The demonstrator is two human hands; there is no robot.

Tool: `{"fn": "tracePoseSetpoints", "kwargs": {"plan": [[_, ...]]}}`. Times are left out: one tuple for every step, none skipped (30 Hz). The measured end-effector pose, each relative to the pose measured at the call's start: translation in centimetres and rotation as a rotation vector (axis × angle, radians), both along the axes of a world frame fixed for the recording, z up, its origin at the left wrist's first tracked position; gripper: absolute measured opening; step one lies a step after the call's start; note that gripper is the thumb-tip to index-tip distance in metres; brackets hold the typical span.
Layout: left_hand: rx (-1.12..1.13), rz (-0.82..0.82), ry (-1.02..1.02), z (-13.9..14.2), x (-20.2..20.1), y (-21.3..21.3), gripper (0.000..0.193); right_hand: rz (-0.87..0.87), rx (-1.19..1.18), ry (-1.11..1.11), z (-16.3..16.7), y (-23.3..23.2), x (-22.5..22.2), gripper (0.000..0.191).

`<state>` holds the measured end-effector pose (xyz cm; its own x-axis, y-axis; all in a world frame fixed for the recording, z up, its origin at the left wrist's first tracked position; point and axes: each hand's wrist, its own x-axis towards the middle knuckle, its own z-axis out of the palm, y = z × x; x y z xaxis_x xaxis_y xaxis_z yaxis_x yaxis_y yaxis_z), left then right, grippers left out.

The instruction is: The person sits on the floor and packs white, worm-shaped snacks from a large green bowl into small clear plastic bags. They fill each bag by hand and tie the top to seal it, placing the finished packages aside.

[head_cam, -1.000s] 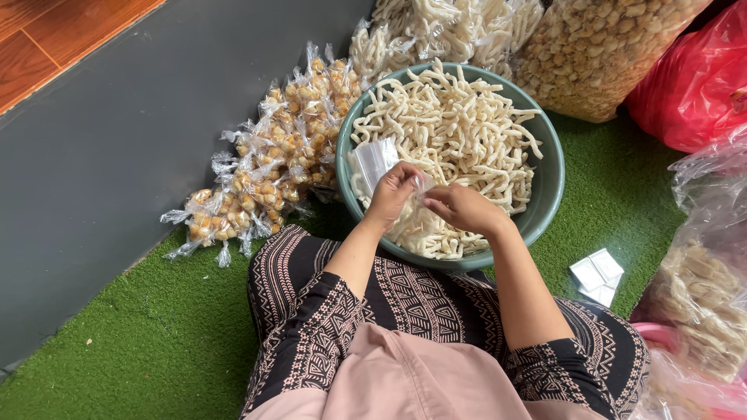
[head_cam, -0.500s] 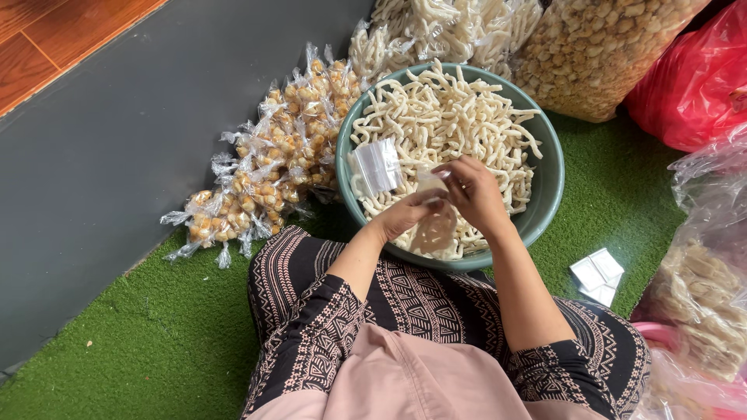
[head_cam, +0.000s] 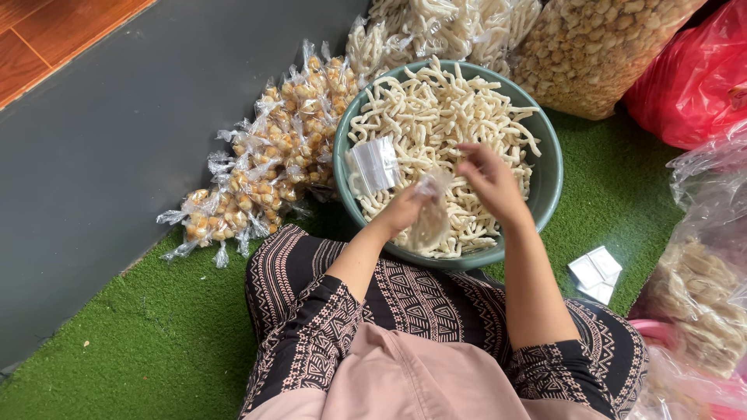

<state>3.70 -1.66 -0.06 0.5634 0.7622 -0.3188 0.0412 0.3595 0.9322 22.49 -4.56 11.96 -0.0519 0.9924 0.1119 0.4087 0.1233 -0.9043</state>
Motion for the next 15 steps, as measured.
{"fn": "tracePoseSetpoints", "kwargs": {"plan": [[0.002,0.066,-0.086,-0.5,-0.2,0.4,0.036,0.069,-0.018,-0.016,-0.4,0.0,-0.5,0.033],[0.004,0.131,-0.173,-1.1,-0.3,0.8,0.036,0.139,-0.035,-0.033,-0.9,0.0,-1.2,0.040],[0.035,0.125,-0.223,-1.6,-0.3,1.0,0.035,0.209,-0.054,-0.050,-1.4,0.0,-1.9,0.047],[0.066,0.119,-0.273,-2.1,-0.4,1.1,0.034,0.162,-0.112,-0.075,-1.9,0.0,-2.5,0.040],[0.097,0.113,-0.325,-2.5,-0.4,1.1,0.034,0.115,-0.170,-0.101,-2.4,0.0,-3.1,0.034],[0.063,0.108,-0.287,-2.6,-0.3,1.1,0.031,0.071,-0.230,-0.129,-2.7,0.0,-3.5,0.029],[0.028,0.103,-0.248,-2.7,-0.3,1.1,0.029,0.082,-0.197,-0.091,-2.9,0.0,-3.7,0.025],[-0.007,0.096,-0.209,-2.8,-0.3,1.1,0.029,0.092,-0.165,-0.052,-3.0,0.0,-3.8,0.020],[0.041,0.039,-0.217,-2.9,-0.3,1.0,0.029,0.100,-0.133,-0.013,-2.8,-0.1,-3.7,0.016],[0.090,-0.023,-0.223,-2.7,-0.4,1.1,0.029,0.091,-0.029,-0.102,-2.6,-0.2,-3.4,0.011],[0.139,-0.086,-0.231,-2.4,-0.5,1.1,0.029,0.081,0.075,-0.192,-2.1,-0.3,-3.1,0.006],[0.255,-0.130,-0.185,-2.0,-0.6,1.1,0.029,0.072,0.178,-0.284,-1.7,-0.5,-2.8,0.003],[0.370,-0.171,-0.140,-1.7,-0.8,1.1,0.032,0.082,0.254,-0.284,-1.2,-0.8,-2.4,0.003],[0.484,-0.209,-0.094,-1.4,-1.0,1.0,0.036,0.096,0.329,-0.284,-0.6,-1.1,-2.1,0.005],[0.396,-0.178,-0.050,-1.1,-1.2,0.9,0.038,0.112,0.404,-0.285,-0.2,-1.3,-2.0,0.007]]}}
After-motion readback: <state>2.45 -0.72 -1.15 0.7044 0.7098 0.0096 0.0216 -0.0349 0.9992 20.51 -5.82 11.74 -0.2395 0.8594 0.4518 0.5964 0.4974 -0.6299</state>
